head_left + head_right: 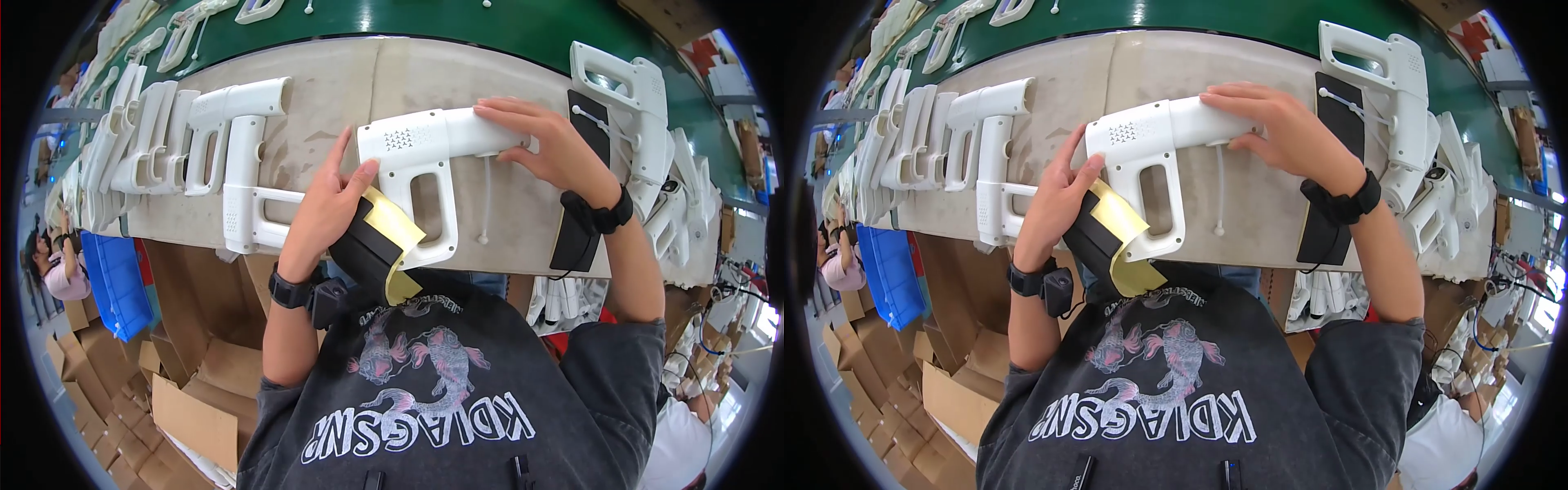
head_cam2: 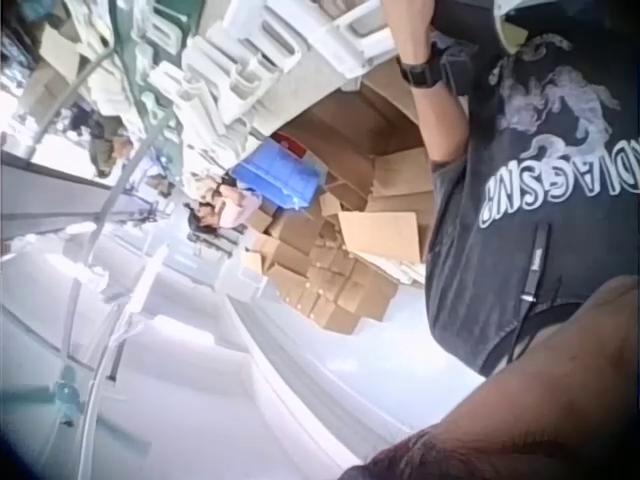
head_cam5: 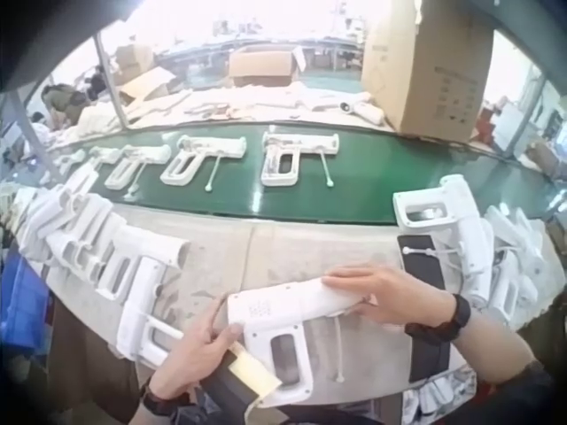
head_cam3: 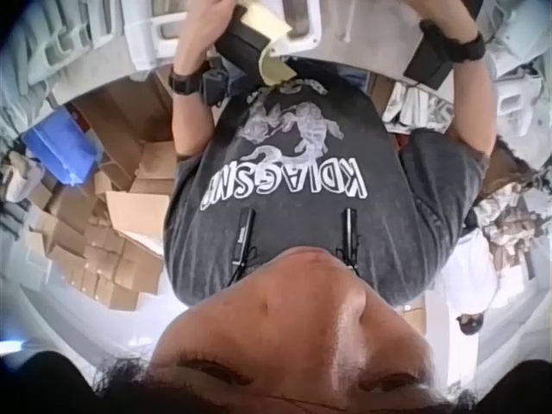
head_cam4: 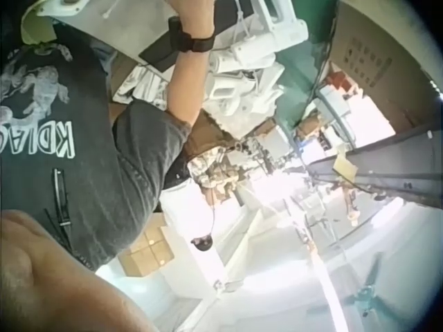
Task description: Assembling the white plastic housing of a handheld electronic device at a factory workstation.
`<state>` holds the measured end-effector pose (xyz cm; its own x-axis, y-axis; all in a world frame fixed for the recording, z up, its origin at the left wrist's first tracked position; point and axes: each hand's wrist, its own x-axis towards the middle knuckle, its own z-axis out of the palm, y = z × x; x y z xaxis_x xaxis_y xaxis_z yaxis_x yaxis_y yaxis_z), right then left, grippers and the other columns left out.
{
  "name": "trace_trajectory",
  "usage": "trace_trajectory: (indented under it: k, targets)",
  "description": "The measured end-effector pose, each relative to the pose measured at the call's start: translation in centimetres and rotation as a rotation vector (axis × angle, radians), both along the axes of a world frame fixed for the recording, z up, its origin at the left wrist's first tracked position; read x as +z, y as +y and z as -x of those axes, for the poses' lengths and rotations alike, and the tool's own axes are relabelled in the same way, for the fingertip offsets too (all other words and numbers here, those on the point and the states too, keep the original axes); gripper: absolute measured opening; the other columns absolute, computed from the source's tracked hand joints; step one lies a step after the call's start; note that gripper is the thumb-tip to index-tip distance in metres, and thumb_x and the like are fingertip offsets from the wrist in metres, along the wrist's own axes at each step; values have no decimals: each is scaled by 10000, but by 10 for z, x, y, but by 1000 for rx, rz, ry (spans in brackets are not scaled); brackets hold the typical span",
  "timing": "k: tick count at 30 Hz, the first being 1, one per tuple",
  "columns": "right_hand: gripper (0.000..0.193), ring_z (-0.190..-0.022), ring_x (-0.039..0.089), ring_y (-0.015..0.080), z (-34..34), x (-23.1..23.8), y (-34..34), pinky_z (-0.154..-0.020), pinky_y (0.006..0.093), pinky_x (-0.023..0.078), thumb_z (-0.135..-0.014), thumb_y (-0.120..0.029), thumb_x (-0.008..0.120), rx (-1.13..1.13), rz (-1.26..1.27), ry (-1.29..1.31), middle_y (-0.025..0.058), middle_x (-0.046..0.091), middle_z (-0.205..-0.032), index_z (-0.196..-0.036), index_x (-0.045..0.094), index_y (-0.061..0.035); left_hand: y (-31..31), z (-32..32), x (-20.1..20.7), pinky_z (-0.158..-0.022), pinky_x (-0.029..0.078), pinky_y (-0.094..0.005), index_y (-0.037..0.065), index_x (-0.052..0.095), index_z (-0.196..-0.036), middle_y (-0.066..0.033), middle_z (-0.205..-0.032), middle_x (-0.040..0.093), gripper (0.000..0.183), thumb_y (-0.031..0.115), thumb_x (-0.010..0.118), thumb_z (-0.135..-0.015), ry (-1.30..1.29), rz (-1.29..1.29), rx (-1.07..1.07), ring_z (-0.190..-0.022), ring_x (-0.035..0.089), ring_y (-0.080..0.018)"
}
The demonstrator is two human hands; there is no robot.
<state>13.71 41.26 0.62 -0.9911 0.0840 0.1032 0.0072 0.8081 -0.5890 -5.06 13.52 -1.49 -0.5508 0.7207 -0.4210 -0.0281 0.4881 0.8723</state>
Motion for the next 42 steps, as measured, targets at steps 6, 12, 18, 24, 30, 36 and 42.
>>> trace_trajectory:
  k: [6,12,18,24,30,36,42]
  targets:
    - [627,-1131,617,279,8,8,32,-968,333,499,-900,-411,774,-40,85,-378,137,633,-1280,-1406,602,-83,3,2,-3,-807,504,-283,-19,404,-1523,-135,-948,714,645,368,599,-1045,-28,-16,8,-848,644,-136]
    - [549,-978,606,146,-6,-13,27,-863,283,499,-914,-360,785,-124,385,-397,78,631,-1057,-1289,577,-17,5,5,-10,-761,529,-262,-53,449,-1481,-115,-1018,714,617,340,623,-1038,-183,-63,62,-845,659,-107]
    - [597,-1025,595,114,-33,-21,-9,-900,279,503,-893,-285,810,-366,595,-334,79,578,-1131,-1341,499,-44,15,-9,-2,-754,548,-255,-70,518,-1429,-103,-1057,725,565,302,651,-1026,-375,-102,-2,-842,671,-98]
    - [922,-1190,589,318,-93,-1,-80,-1048,380,458,-820,-321,850,-191,174,-273,214,582,-1293,-1524,362,21,22,-23,4,-781,551,-281,-63,558,-1403,-118,-1061,730,517,291,634,-1033,-204,-54,-139,-885,674,-117]
    - [803,-1143,631,309,-99,-2,-77,-986,378,492,-691,-330,908,-337,345,-430,212,640,-1223,-1305,560,52,25,-23,4,-797,550,-271,-64,555,-1403,-108,-1062,727,523,300,629,-1035,-244,-42,-190,-906,680,-127]
    - [738,-1016,656,210,-107,1,-55,-897,319,509,-708,-438,903,-406,604,-578,131,699,-1086,-1206,646,42,29,-19,13,-804,552,-271,-87,570,-1378,-112,-1124,712,597,355,688,-995,-321,41,-242,-939,681,-132]
    - [678,-1006,652,151,-124,-1,-48,-890,289,509,-811,-391,855,-423,994,-574,97,712,-1106,-1264,651,71,37,-23,7,-829,545,-262,-79,604,-1351,-112,-1160,707,599,385,698,-985,-303,61,-308,-960,679,-133]
